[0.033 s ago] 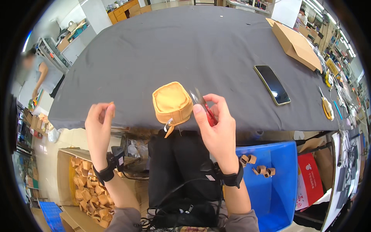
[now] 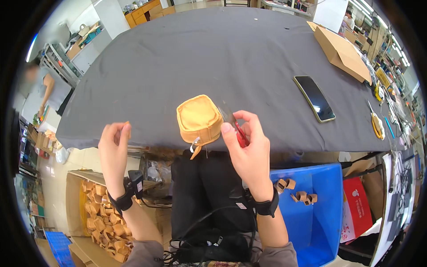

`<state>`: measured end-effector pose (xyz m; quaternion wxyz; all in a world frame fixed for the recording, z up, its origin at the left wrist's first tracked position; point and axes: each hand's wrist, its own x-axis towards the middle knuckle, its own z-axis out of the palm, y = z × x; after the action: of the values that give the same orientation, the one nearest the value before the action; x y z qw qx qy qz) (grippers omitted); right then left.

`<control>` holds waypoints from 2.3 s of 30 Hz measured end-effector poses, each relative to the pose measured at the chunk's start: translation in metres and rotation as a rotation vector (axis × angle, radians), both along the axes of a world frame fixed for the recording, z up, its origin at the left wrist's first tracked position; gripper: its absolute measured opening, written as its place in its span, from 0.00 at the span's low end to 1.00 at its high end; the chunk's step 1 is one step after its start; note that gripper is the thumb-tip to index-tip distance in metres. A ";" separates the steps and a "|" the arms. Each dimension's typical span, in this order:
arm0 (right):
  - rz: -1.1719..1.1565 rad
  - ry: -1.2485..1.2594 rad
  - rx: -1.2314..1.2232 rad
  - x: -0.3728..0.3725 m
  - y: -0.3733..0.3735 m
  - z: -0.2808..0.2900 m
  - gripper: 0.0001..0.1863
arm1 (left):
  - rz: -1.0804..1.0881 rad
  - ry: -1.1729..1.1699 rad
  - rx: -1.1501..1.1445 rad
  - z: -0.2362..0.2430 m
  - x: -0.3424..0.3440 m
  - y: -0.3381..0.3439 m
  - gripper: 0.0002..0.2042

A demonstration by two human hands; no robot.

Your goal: Trimming excess material and threads from a small leather zippered pouch using snips.

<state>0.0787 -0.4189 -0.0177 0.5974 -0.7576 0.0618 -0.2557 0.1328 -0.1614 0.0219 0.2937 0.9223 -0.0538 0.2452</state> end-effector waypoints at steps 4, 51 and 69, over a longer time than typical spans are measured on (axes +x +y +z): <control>0.031 -0.017 0.043 0.001 0.005 -0.011 0.15 | 0.117 -0.031 0.063 -0.020 0.001 0.010 0.12; 0.246 -0.180 -0.939 -0.011 -0.044 0.015 0.18 | -0.577 0.016 -0.195 -0.008 0.024 -0.098 0.09; 0.294 -0.333 -1.121 0.016 -0.056 0.023 0.12 | -0.676 -0.004 -0.174 -0.013 0.035 -0.094 0.10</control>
<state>0.0947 -0.4744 0.0053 0.1379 -0.9074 -0.2821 -0.2793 0.1677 -0.2550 0.0092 0.4358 0.8234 -0.3357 0.1395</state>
